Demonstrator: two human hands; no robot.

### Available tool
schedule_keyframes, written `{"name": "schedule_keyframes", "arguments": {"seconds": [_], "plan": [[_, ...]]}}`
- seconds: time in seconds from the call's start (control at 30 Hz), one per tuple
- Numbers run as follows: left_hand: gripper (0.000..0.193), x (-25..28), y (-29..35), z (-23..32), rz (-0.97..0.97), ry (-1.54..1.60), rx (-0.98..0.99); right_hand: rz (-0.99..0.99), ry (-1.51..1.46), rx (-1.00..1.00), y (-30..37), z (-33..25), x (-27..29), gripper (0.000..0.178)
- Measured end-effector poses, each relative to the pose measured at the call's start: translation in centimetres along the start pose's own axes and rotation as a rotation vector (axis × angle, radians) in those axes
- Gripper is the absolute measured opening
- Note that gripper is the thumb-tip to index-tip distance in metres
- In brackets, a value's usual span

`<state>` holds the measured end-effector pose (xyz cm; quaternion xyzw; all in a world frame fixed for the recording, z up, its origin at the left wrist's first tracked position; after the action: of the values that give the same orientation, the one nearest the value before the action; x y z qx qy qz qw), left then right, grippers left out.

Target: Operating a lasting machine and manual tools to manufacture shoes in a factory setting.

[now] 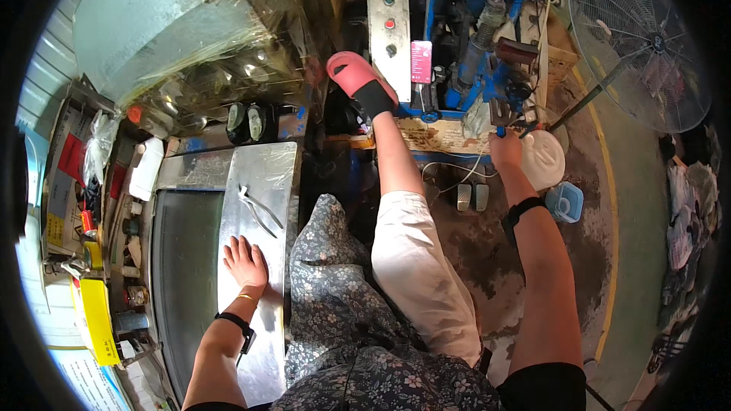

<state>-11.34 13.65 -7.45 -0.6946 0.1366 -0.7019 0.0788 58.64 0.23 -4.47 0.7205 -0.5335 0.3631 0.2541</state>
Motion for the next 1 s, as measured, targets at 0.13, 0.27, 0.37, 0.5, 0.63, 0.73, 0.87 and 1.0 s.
{"name": "schedule_keyframes", "arguments": {"seconds": [0.13,0.27,0.37,0.5,0.63,0.73,0.87,1.0], "plan": [[0.057,0.2,0.0,0.0,0.001,0.017,0.013,0.028,-0.028,0.06,-0.3,0.0,-0.1,0.035],[0.059,0.3,-0.1,0.1,-0.002,0.057,0.022,0.098,0.033,0.061,-0.5,0.5,-0.2,0.036],[0.057,0.5,-0.1,0.2,-0.011,0.009,0.02,0.135,-0.025,0.146,-0.2,-0.1,0.2,0.035],[0.06,0.6,-0.1,0.3,-0.016,0.074,0.035,0.089,-0.041,0.116,0.3,-0.6,0.7,0.033],[0.059,0.8,-0.1,0.4,-0.023,0.076,0.034,0.052,-0.09,0.067,0.4,-0.2,0.5,0.031],[0.058,0.9,-0.1,0.4,-0.006,0.091,0.033,0.061,-0.131,0.105,0.1,0.5,0.0,0.033],[0.056,0.7,0.0,0.4,-0.046,0.021,0.033,0.025,-0.196,0.102,-0.2,1.2,-0.6,0.021],[0.056,0.7,0.0,0.3,-0.07,0.004,0.028,-0.081,-0.336,-0.045,-0.1,1.0,-0.4,0.023]]}}
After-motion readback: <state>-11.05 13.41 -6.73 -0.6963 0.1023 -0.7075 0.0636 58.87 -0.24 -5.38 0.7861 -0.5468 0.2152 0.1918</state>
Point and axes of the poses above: each hand's wrist, its own y-axis away from the middle knuckle, its own x-axis out of the back of the hand, z = x × y, the point moved 5 cm from there along -y, towards the middle knuckle, and after that the axes turned 12 degrees about z, right-handed, at the moved point
